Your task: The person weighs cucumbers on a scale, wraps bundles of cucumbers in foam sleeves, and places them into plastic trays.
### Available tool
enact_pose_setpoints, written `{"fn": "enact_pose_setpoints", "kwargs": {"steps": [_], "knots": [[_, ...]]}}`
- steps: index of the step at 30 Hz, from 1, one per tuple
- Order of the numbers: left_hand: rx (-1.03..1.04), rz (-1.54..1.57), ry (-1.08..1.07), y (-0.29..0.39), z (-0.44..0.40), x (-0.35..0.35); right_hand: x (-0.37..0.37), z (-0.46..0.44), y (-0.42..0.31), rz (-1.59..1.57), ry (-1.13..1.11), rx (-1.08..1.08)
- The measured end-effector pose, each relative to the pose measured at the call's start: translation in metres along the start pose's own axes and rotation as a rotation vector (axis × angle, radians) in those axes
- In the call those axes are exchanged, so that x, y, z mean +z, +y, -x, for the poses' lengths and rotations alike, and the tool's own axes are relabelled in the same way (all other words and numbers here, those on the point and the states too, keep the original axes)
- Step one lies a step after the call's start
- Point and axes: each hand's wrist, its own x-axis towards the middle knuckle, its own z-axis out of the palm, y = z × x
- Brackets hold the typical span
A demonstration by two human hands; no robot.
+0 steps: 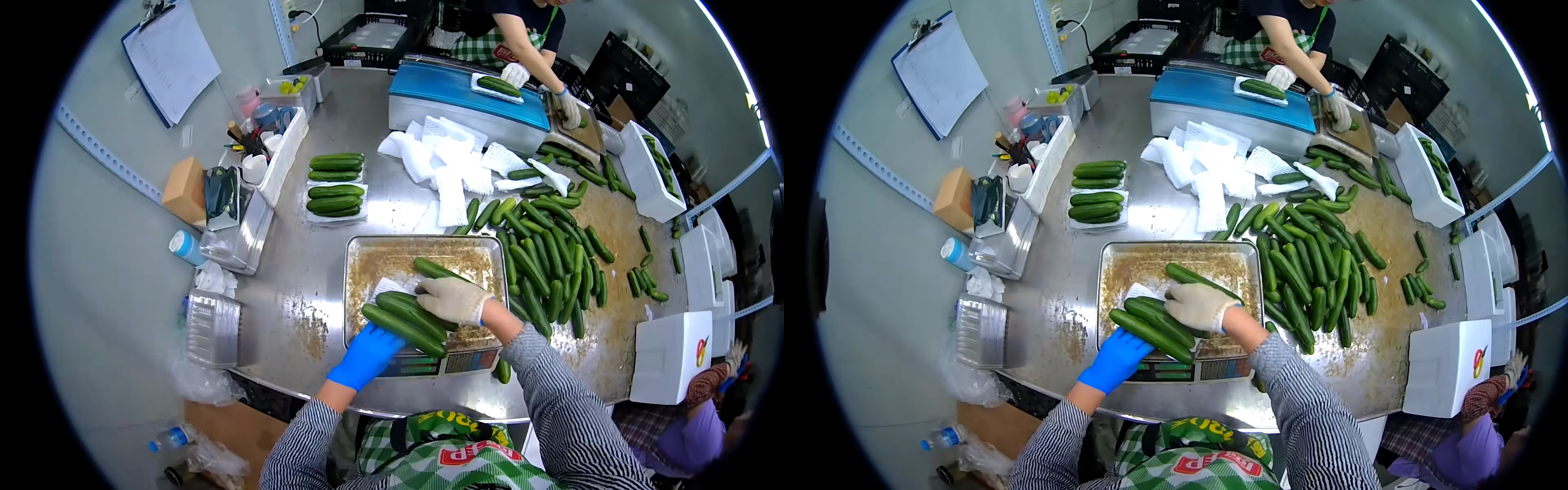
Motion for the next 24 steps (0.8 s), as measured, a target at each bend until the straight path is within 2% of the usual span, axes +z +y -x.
{"fn": "enact_pose_setpoints", "kwargs": {"steps": [3, 4, 8, 12, 14, 15, 18, 19, 22, 24], "knots": [[-0.063, 0.038, -0.081, -0.001, 0.004, 0.004, -0.019, -0.006, -0.014, -0.226, -0.176, 0.141], [-0.064, 0.043, -0.049, -0.001, 0.004, 0.004, -0.022, -0.006, -0.019, -0.295, -0.221, 0.189], [-0.115, 0.187, 0.015, -0.002, 0.004, 0.012, -0.004, -0.018, 0.004, -0.295, -0.184, 0.094], [-0.160, 0.326, 0.036, -0.003, 0.001, 0.011, -0.004, -0.011, -0.016, -0.201, 0.007, 0.071], [-0.126, 0.167, -0.001, -0.002, 0.000, 0.006, -0.013, -0.004, -0.032, -0.103, 0.117, 0.058], [-0.110, 0.090, -0.022, 0.001, -0.001, 0.003, -0.004, -0.009, -0.020, 0.032, 0.210, -0.025], [-0.066, 0.076, 0.083, 0.007, -0.010, -0.016, 0.003, 0.002, -0.013, 0.169, 0.395, -0.194], [-0.110, 0.053, 0.062, 0.008, -0.008, -0.014, 0.006, 0.010, -0.014, 0.210, 0.529, -0.178], [-0.198, 0.019, 0.136, 0.014, -0.007, -0.005, 0.024, 0.045, -0.037, 0.199, 0.604, -0.177], [-0.212, 0.013, 0.182, 0.016, -0.005, -0.001, 0.045, 0.057, -0.041, 0.205, 0.471, -0.141]]}}
